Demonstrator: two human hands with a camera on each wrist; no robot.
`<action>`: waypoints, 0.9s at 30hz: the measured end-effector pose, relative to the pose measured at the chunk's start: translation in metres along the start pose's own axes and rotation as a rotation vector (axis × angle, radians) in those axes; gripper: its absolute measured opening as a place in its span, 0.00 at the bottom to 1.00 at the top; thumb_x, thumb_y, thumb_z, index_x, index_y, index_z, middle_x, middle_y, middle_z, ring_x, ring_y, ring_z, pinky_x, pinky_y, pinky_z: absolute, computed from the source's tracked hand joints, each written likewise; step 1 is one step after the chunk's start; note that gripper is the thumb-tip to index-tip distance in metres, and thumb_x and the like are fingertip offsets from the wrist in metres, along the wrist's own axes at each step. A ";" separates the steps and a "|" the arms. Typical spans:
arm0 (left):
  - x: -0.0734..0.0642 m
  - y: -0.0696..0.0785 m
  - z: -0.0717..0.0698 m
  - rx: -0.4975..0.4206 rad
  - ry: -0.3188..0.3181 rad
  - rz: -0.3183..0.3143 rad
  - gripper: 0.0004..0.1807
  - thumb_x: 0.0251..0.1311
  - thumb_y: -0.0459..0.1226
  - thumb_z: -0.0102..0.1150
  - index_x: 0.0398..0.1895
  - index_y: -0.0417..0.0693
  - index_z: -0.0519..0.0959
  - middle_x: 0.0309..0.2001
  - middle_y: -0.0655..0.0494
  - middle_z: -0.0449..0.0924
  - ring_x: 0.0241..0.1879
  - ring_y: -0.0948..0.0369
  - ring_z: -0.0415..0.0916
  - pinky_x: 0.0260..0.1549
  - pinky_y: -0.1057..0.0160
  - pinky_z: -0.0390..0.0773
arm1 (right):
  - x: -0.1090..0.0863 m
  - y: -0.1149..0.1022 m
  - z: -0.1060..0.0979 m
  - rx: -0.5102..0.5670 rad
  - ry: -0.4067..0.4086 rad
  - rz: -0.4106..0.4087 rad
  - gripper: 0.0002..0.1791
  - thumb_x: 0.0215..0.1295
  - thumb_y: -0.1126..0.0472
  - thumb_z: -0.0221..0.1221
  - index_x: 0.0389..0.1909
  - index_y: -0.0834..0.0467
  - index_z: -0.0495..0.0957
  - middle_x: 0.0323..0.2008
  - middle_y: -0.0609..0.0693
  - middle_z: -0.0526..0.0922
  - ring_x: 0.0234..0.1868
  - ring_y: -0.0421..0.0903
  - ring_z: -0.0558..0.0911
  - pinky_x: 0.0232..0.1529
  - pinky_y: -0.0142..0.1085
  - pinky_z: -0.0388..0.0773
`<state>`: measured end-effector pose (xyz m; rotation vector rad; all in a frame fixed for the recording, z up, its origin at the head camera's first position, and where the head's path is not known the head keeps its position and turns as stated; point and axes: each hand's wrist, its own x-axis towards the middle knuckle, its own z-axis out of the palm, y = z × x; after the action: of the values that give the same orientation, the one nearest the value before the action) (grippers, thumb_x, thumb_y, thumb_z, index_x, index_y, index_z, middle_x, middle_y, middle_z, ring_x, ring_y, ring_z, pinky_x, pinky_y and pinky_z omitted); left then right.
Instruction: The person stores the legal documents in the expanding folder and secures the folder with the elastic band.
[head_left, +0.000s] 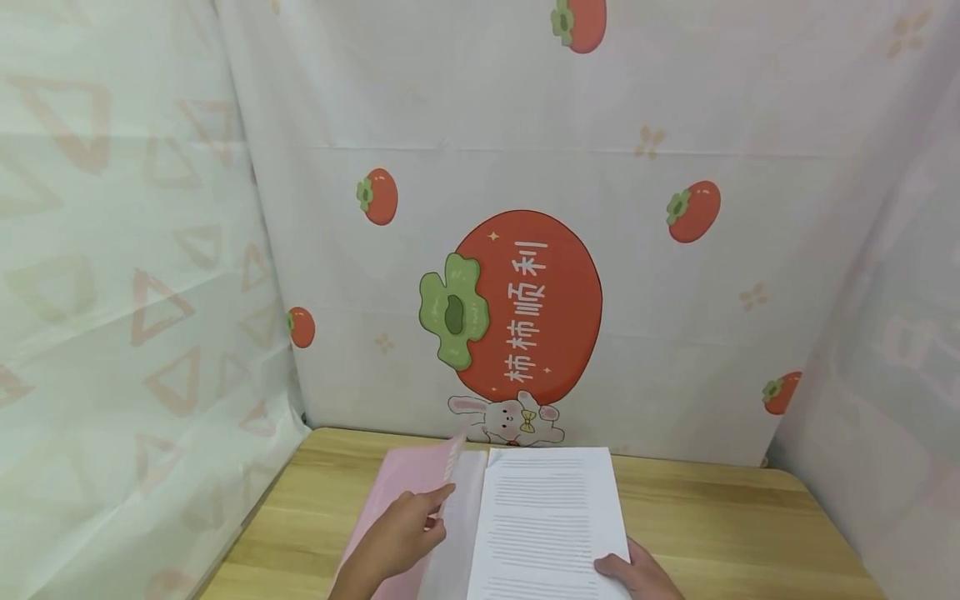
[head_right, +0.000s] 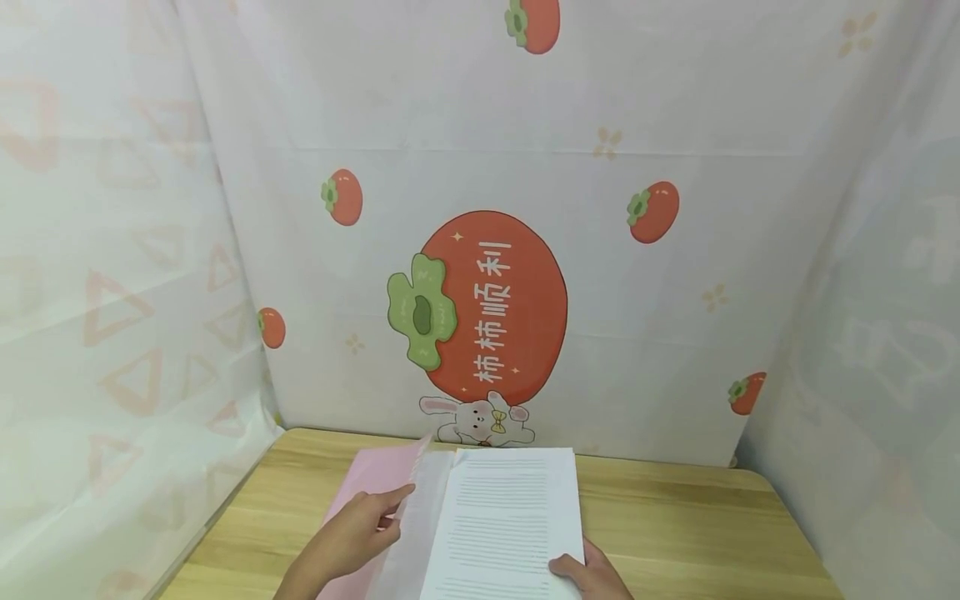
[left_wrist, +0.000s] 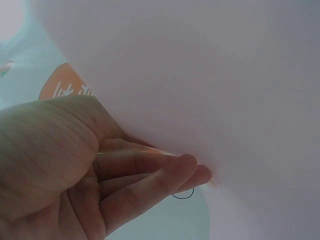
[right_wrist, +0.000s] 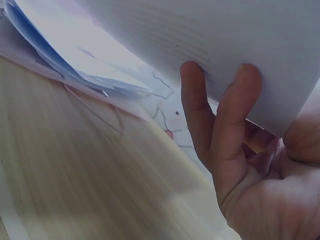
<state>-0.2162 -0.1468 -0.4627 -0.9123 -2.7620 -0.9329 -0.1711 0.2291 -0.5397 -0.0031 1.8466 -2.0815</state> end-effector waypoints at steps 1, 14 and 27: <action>0.000 0.000 0.000 0.001 0.001 0.002 0.28 0.56 0.28 0.60 0.63 0.32 0.78 0.41 0.47 0.87 0.37 0.64 0.83 0.35 0.63 0.83 | 0.001 -0.001 0.002 0.003 -0.007 0.001 0.40 0.68 0.64 0.55 0.73 0.78 0.48 0.51 0.61 0.85 0.49 0.58 0.86 0.50 0.49 0.82; -0.003 0.001 0.003 -0.013 -0.010 -0.021 0.28 0.55 0.28 0.59 0.63 0.32 0.78 0.40 0.44 0.87 0.37 0.62 0.84 0.35 0.62 0.83 | 0.024 0.003 0.024 -0.048 -0.056 -0.034 0.38 0.68 0.65 0.55 0.72 0.79 0.51 0.48 0.59 0.86 0.44 0.55 0.87 0.44 0.44 0.84; -0.002 0.000 0.001 0.015 0.011 -0.013 0.29 0.55 0.28 0.60 0.64 0.33 0.78 0.39 0.45 0.87 0.37 0.62 0.83 0.35 0.61 0.82 | 0.046 0.001 0.034 0.082 -0.107 -0.031 0.35 0.70 0.65 0.53 0.74 0.73 0.54 0.50 0.59 0.84 0.46 0.57 0.86 0.46 0.49 0.84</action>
<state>-0.2142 -0.1468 -0.4641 -0.8855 -2.7652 -0.9157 -0.2060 0.1843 -0.5460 -0.1202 1.7086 -2.1327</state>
